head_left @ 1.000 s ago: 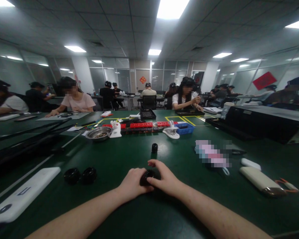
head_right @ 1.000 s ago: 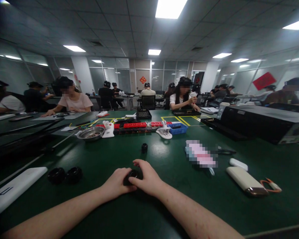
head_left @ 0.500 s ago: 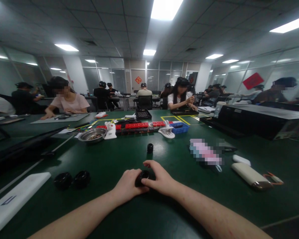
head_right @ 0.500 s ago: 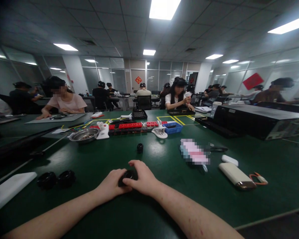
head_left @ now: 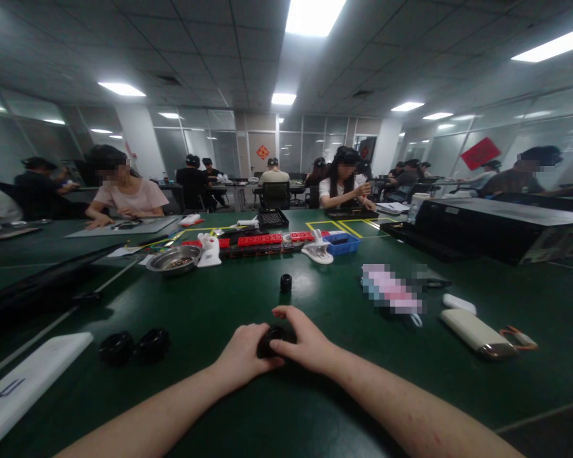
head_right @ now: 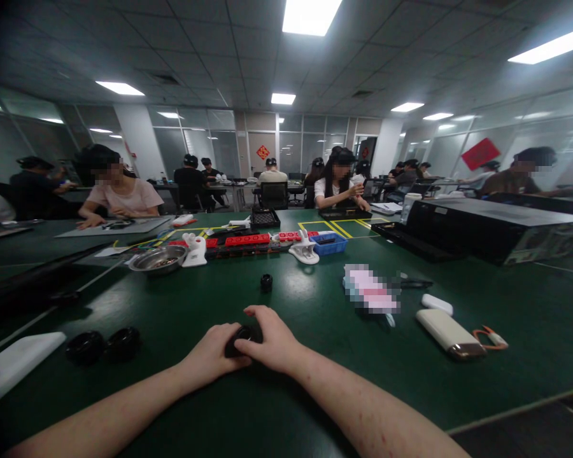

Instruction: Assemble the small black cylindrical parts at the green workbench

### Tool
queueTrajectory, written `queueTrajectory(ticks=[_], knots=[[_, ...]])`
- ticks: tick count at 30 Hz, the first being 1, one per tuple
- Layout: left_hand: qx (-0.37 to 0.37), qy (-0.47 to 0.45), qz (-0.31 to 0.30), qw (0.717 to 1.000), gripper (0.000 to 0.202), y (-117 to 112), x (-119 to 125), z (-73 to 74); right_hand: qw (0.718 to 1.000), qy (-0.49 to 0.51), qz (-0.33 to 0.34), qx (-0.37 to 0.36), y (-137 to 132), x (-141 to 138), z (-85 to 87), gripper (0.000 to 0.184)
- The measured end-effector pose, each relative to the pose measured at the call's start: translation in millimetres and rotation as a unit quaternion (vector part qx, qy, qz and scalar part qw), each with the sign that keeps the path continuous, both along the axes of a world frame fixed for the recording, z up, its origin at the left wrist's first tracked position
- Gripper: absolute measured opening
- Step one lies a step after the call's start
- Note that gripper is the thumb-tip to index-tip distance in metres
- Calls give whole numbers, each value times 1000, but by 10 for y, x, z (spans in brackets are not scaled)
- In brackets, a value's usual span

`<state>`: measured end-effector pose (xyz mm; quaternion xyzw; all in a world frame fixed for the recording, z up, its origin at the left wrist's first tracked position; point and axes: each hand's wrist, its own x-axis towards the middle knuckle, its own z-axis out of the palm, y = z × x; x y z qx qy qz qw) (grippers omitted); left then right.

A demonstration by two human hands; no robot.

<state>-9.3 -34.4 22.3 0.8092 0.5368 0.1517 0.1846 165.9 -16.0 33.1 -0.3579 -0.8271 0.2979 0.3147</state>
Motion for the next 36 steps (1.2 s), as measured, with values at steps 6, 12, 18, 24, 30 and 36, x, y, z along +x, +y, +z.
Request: queueTrajectory(ticks=[6, 12, 18, 24, 30, 36], knots=[[12, -1, -1, 1000, 37, 7, -1, -20, 999, -23, 2, 34, 5, -24, 22, 27], [11, 10, 6, 1000, 39, 3, 4, -2, 999, -6, 43, -13, 29, 27, -7, 54], [19, 19, 14, 1000, 36, 15, 10, -22, 998, 0, -58, 37, -6, -39, -16, 37], [18, 5, 17, 1000, 45, 18, -1, -41, 998, 7, 55, 18, 2, 4, 63, 41], [40, 2, 6, 999, 43, 25, -20, -80, 1000, 11, -17, 24, 34, 11, -31, 40], [25, -2, 9, 1000, 40, 27, -21, -84, 999, -18, -23, 23, 21, -56, -13, 23]])
